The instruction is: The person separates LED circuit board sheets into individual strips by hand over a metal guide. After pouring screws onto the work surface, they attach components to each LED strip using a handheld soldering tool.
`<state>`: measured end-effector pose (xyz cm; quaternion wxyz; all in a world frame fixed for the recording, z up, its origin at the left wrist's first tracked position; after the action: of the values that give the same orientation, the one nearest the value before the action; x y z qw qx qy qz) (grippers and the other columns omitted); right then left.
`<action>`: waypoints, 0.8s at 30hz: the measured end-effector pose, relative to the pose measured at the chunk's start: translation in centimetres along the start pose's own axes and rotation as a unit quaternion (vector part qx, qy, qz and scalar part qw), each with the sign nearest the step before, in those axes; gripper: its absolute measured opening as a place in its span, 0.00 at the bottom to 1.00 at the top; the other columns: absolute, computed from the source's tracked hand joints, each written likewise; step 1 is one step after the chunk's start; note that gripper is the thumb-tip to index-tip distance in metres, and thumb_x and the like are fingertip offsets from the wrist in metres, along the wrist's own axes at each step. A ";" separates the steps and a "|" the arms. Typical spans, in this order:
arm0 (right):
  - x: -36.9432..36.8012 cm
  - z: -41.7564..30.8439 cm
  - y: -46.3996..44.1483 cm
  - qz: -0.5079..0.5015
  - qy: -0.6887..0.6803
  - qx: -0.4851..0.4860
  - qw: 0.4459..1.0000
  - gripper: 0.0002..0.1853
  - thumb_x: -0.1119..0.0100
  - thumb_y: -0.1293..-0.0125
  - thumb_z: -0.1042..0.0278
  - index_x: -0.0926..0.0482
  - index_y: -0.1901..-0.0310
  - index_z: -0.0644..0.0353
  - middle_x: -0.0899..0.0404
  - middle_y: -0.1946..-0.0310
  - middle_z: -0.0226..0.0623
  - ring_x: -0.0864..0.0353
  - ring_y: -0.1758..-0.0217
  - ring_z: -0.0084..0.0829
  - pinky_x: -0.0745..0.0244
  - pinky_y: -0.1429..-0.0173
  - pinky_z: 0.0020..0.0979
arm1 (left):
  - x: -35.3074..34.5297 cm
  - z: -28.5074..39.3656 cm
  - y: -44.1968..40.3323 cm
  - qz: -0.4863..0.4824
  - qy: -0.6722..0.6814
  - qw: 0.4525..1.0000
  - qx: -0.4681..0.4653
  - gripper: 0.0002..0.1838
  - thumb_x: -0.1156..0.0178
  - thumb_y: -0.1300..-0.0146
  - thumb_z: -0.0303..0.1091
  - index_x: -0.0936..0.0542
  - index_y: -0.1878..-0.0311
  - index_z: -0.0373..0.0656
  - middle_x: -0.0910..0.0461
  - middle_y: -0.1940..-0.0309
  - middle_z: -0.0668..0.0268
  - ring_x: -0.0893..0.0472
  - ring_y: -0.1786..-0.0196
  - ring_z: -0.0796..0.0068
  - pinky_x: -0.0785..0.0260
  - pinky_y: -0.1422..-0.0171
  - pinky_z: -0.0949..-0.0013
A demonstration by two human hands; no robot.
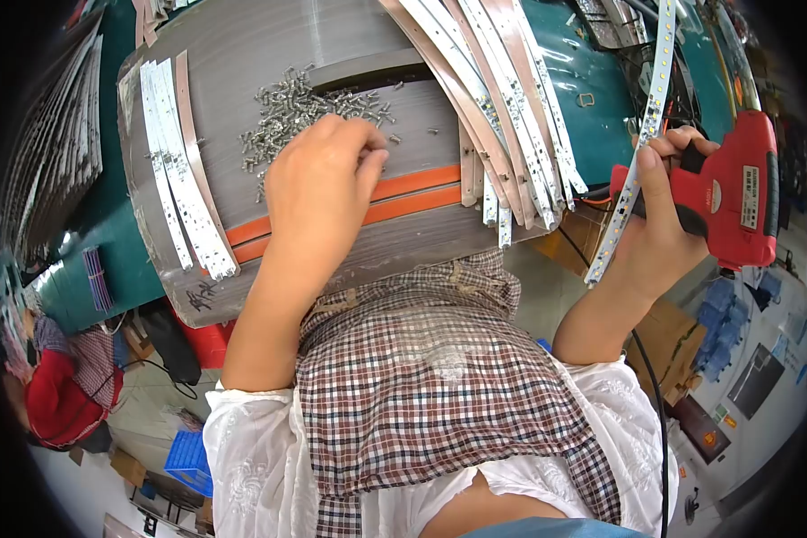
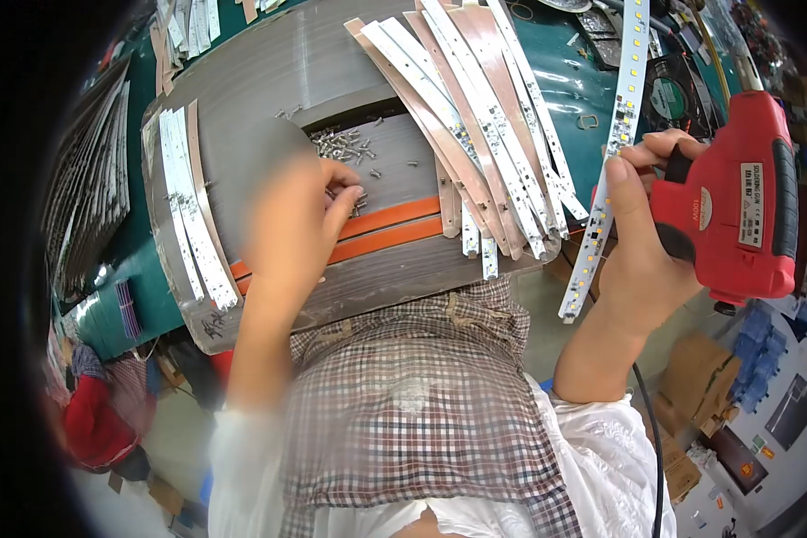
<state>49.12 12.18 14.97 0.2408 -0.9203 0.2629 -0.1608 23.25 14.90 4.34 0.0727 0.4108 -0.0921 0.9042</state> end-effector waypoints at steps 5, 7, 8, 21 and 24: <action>1.0 -1.0 0.9 -0.001 0.178 -0.002 0.984 0.18 0.34 0.43 0.89 0.24 0.50 0.68 0.19 0.62 0.38 0.19 0.61 0.24 0.23 0.54 0.25 | -0.8 -0.2 -0.6 0.020 -0.022 0.999 -0.012 0.06 0.30 0.44 0.30 0.16 0.64 0.45 0.19 0.68 0.68 0.18 0.68 0.71 0.26 0.62 0.67; 1.2 -1.3 1.4 -0.007 0.177 0.007 0.984 0.18 0.34 0.42 0.89 0.24 0.50 0.68 0.19 0.62 0.38 0.19 0.62 0.23 0.23 0.54 0.25 | -1.5 0.3 -1.0 0.025 -0.024 0.999 -0.029 0.06 0.29 0.44 0.30 0.15 0.64 0.46 0.19 0.69 0.68 0.18 0.67 0.70 0.26 0.60 0.66; 1.4 -1.4 1.5 -0.018 0.169 0.006 0.985 0.18 0.35 0.42 0.89 0.24 0.50 0.68 0.19 0.60 0.38 0.19 0.61 0.24 0.23 0.54 0.26 | -1.8 0.5 -1.3 0.022 -0.026 0.999 -0.033 0.06 0.29 0.45 0.31 0.15 0.64 0.46 0.19 0.68 0.68 0.18 0.66 0.70 0.26 0.60 0.66; 1.0 -1.8 4.8 -0.065 0.113 -0.091 0.987 0.22 0.36 0.45 0.92 0.27 0.48 0.69 0.23 0.56 0.39 0.20 0.57 0.26 0.22 0.50 0.28 | -5.3 2.4 -2.7 0.047 -0.071 0.988 -0.127 0.07 0.29 0.46 0.33 0.16 0.66 0.44 0.21 0.70 0.68 0.20 0.63 0.66 0.26 0.60 0.63; 0.6 -1.3 5.3 -0.081 0.076 -0.155 0.982 0.22 0.36 0.44 0.91 0.27 0.48 0.67 0.24 0.54 0.37 0.20 0.57 0.25 0.22 0.49 0.29 | -5.2 2.1 -2.5 0.050 -0.034 0.995 -0.084 0.07 0.30 0.46 0.29 0.18 0.65 0.42 0.19 0.70 0.67 0.18 0.67 0.71 0.24 0.62 0.67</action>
<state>46.88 7.40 13.35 0.0610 -0.9499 0.2264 -0.2067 28.64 16.58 2.03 0.0582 0.4282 -0.1909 0.8814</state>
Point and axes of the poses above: each hand's wrist, its own y-axis away from the middle knuckle, its own x-axis out of the back of the hand, z = x × y, the point moved 4 cm from there along -y, towards the middle knuckle
